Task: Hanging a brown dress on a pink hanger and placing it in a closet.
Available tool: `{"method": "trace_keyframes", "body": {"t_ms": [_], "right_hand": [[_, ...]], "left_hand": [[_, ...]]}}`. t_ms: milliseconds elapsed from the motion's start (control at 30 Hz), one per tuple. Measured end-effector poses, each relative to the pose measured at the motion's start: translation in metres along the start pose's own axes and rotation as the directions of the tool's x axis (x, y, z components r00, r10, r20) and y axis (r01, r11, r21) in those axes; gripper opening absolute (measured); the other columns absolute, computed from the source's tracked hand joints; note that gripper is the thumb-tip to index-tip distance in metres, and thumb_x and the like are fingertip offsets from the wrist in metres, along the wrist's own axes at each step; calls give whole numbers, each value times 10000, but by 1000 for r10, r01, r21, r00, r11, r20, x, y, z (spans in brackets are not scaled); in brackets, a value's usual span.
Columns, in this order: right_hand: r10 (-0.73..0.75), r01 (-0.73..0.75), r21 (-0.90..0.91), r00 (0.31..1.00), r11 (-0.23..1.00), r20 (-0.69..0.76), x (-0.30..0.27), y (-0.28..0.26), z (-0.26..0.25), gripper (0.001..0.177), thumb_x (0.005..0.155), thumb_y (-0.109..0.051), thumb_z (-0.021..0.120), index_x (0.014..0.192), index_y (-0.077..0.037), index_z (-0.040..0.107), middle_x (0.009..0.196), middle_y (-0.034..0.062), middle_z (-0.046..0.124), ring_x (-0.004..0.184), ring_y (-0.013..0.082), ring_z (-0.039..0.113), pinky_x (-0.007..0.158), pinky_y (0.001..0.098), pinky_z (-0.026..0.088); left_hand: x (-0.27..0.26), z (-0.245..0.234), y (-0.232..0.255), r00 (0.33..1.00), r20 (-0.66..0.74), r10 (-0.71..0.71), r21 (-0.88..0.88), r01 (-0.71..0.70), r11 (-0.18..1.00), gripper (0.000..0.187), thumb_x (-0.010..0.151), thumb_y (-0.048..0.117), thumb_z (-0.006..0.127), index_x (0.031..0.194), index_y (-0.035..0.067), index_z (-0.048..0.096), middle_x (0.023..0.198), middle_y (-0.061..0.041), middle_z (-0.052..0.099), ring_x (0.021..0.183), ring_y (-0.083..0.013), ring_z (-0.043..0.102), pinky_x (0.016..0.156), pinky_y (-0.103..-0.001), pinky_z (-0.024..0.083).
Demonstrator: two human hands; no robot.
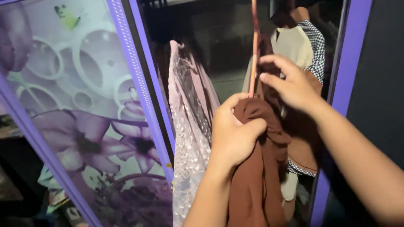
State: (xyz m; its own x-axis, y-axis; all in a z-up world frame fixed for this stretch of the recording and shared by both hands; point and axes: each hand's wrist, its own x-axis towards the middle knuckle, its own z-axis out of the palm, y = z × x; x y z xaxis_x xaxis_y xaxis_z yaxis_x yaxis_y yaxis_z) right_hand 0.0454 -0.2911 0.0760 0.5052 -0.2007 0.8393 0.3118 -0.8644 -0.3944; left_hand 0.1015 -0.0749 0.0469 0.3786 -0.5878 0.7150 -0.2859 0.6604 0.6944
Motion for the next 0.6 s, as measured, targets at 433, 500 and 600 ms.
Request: {"method": "trace_keyframes", "body": {"t_ms": [433,500,600], "right_hand": [[314,-307,395,948,866,50,-33,-54,52,162,987,-147,695,1048,-46,585,873,-28,561,782,52,506,687,244,425],[271,-294,551,955,781,125,-27,-48,56,99,978,-153,650,1001,-83,584,937,-49,632,877,20,595,787,202,484],[319,-326,576,940,749,117,-17,-32,60,128,1023,-182,650,998,-67,600,916,-26,629,829,36,579,745,211,477]], "left_hand": [[-1,-10,5,1000,17,2,226,-6,974,470,733,-8,664,1201,-30,625,1022,-79,746,955,-153,718,843,-300,576],[1,-16,-1,999,45,-7,140,1,990,575,762,50,650,1323,13,529,1102,-63,717,1031,-134,696,888,-287,557],[11,-32,-7,991,132,-16,65,8,998,523,820,111,672,1306,-34,546,1118,-106,697,1022,-160,664,887,-297,549]]}}
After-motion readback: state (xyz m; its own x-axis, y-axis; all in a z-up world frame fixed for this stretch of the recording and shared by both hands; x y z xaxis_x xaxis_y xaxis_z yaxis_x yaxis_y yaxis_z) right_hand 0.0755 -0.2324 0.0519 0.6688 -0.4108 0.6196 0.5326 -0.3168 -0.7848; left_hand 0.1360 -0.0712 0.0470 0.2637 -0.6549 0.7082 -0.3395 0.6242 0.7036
